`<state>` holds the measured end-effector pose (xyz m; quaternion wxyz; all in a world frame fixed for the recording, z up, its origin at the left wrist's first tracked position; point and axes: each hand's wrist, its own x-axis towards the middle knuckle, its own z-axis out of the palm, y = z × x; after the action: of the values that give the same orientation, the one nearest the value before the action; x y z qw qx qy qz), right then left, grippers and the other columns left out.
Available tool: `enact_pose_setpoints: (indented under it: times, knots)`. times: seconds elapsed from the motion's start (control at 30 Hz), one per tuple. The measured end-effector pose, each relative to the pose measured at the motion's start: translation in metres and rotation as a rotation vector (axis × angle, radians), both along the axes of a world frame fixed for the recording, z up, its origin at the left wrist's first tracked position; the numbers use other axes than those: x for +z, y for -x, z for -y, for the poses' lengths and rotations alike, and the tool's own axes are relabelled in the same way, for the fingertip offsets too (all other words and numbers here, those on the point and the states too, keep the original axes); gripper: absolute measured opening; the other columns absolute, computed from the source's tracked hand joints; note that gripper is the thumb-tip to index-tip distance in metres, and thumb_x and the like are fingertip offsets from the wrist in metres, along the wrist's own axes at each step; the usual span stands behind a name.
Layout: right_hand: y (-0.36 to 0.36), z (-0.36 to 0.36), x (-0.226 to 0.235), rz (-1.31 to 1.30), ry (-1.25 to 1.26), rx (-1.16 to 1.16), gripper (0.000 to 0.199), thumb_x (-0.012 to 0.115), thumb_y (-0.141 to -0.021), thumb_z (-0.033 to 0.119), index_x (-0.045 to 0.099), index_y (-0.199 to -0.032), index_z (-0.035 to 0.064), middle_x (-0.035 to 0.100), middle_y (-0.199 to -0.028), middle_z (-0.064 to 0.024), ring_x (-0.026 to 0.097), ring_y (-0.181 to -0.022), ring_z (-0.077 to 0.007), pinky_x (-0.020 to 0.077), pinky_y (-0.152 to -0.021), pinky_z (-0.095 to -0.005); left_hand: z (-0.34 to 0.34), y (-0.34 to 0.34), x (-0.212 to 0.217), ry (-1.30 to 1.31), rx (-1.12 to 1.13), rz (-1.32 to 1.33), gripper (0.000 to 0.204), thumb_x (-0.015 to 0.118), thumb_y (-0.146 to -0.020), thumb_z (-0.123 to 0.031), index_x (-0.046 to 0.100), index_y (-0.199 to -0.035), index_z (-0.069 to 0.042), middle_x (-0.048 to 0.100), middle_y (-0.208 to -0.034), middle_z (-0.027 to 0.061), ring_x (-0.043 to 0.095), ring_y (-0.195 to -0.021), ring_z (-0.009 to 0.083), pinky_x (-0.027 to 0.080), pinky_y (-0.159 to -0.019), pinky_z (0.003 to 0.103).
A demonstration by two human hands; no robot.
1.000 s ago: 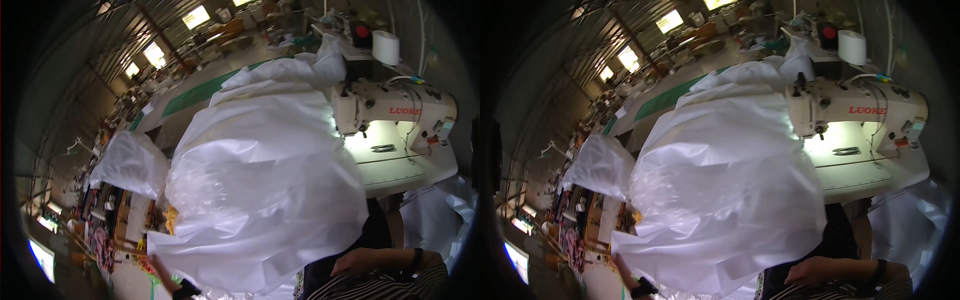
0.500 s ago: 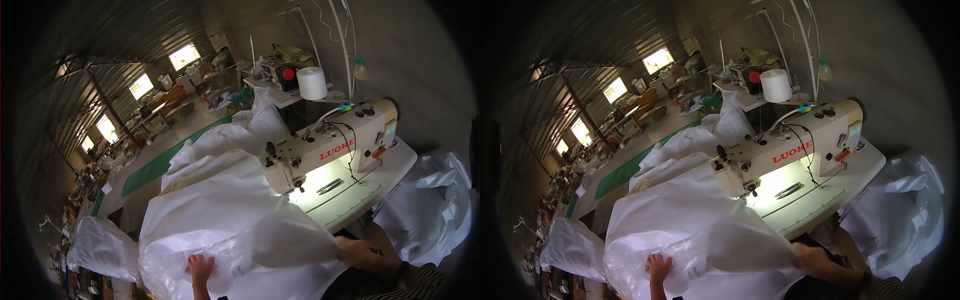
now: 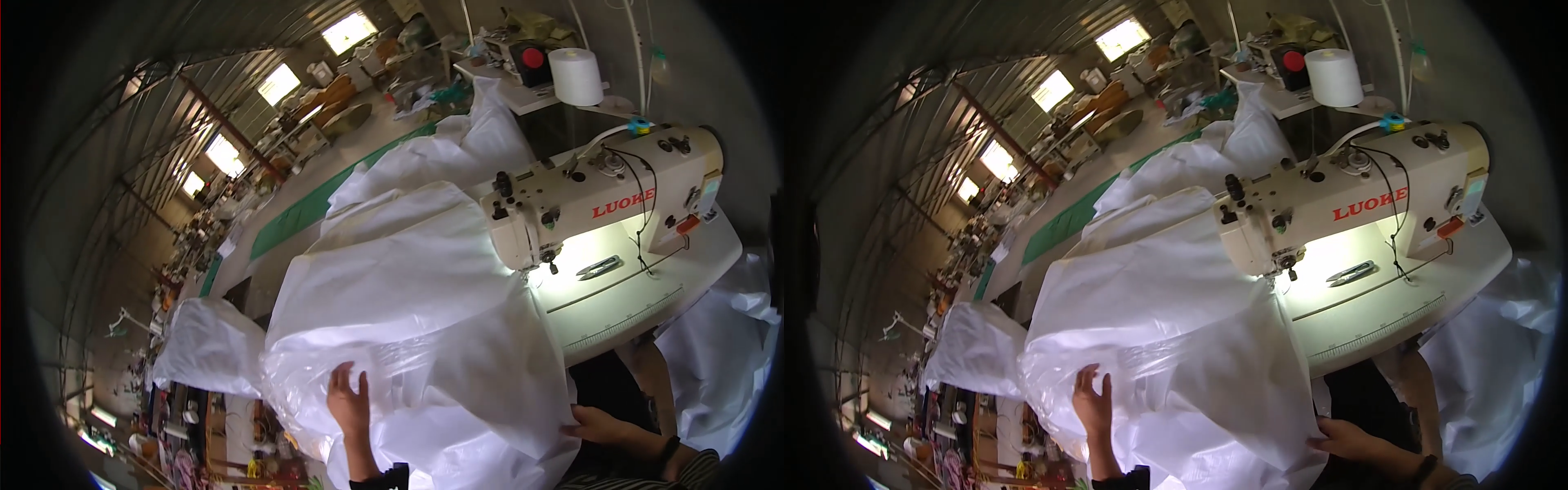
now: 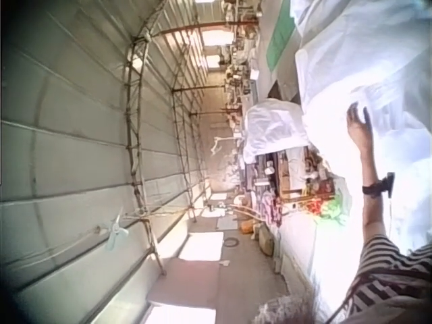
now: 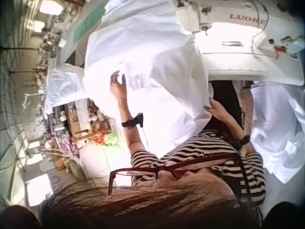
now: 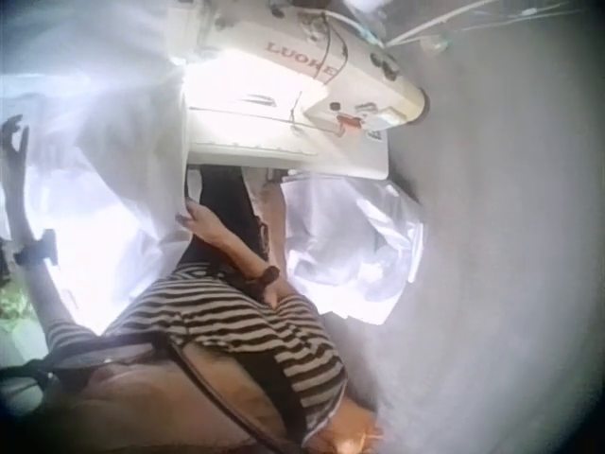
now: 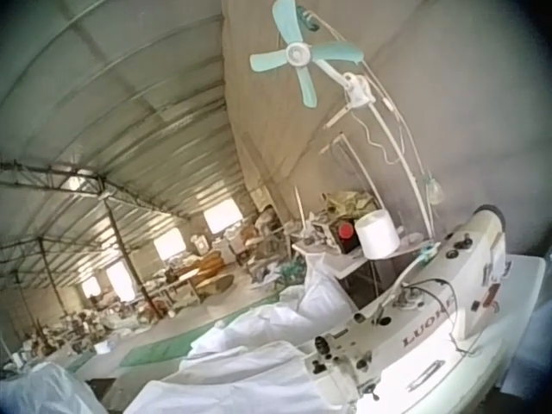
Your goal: Sewing large white plastic liners or sacks using an industrial sewing machine.
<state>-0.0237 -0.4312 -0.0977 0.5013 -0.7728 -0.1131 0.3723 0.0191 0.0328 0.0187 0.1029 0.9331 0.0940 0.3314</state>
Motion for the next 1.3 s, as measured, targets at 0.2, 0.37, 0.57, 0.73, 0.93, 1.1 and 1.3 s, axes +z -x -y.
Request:
enact_pose_setpoints:
  times: [0.2, 0.37, 0.57, 0.73, 0.93, 1.1, 1.3]
  knots:
    - [-0.001, -0.002, -0.014, 0.102, -0.146, -0.048, 0.033, 0.062, -0.095, 0.026, 0.06, -0.116, 0.0003, 0.068, -0.101, -0.0179, 0.067, -0.092, -0.0267, 0.0508, -0.084, -0.0351, 0.056, 0.015, -0.018, -0.098, 0.035, -0.064, 0.025, 0.077, -0.075, -0.015, 0.068, -0.098, -0.012, 0.06, -0.103, 0.0056, 0.056, -0.096, 0.0244, 0.042, -0.088, 0.04]
    - [0.011, 0.01, -0.029, 0.139, -0.169, -0.019, 0.027, 0.061, -0.096, 0.024, 0.062, -0.111, 0.0016, 0.067, -0.098, -0.0182, 0.066, -0.09, -0.0253, 0.0506, -0.083, -0.0349, 0.103, 0.029, 0.031, -0.208, -0.165, 0.058, 0.01, 0.07, -0.079, -0.008, 0.065, -0.088, -0.009, 0.06, -0.103, 0.0074, 0.056, -0.101, 0.0301, 0.039, -0.097, 0.048]
    - [0.03, 0.025, -0.017, -0.302, -0.42, -0.137, 0.034, 0.06, -0.098, 0.025, 0.063, -0.119, -0.0016, 0.069, -0.105, -0.0088, 0.063, -0.097, -0.0165, 0.0487, -0.09, -0.0304, 0.198, 0.113, 0.022, 0.621, -1.019, -0.81, 0.031, 0.077, -0.076, 0.004, 0.064, -0.104, -0.002, 0.066, -0.092, 0.0102, 0.065, -0.077, 0.0202, 0.056, -0.064, 0.03]
    - [0.027, 0.042, -0.014, -0.365, -0.36, -0.145, 0.039, 0.062, -0.098, 0.026, 0.061, -0.124, -0.0015, 0.067, -0.111, -0.0065, 0.06, -0.101, -0.0123, 0.0477, -0.092, -0.0295, 0.231, 0.131, -0.035, 0.633, -1.179, -1.556, 0.026, 0.077, -0.075, 0.002, 0.068, -0.098, -0.006, 0.067, -0.086, 0.0068, 0.065, -0.072, 0.0169, 0.053, -0.062, 0.03]
    - [0.024, 0.039, -0.001, -0.141, -0.375, -0.215, 0.036, 0.061, -0.097, 0.022, 0.059, -0.125, 0.0003, 0.067, -0.111, -0.0088, 0.062, -0.098, -0.0137, 0.0496, -0.087, -0.0303, 0.274, 0.126, -0.008, 0.559, -0.46, -0.621, 0.024, 0.079, -0.078, -0.019, 0.065, -0.096, -0.009, 0.062, -0.081, 0.0047, 0.061, -0.064, 0.0238, 0.05, -0.066, 0.035]
    - [0.022, 0.041, -0.002, 0.007, -0.297, -0.166, 0.04, 0.062, -0.097, 0.026, 0.056, -0.127, -0.0001, 0.068, -0.11, -0.0122, 0.064, -0.098, -0.0162, 0.0504, -0.086, -0.0315, 0.277, 0.121, -0.067, 0.161, -0.387, -0.466, 0.02, 0.077, -0.078, -0.026, 0.07, -0.091, -0.013, 0.061, -0.076, 0.0025, 0.062, -0.063, 0.0207, 0.048, -0.063, 0.037]
    - [0.009, 0.025, 0.043, 0.162, -0.152, -0.202, 0.056, 0.062, -0.096, 0.032, 0.043, -0.139, 0.0026, 0.068, -0.102, -0.0149, 0.067, -0.091, -0.0255, 0.0518, -0.081, -0.0335, 0.315, 0.118, -0.065, 0.558, -0.572, -0.566, 0.005, 0.074, -0.081, -0.017, 0.071, -0.082, -0.012, 0.064, -0.073, 0.003, 0.063, -0.065, 0.0226, 0.048, -0.06, 0.034]
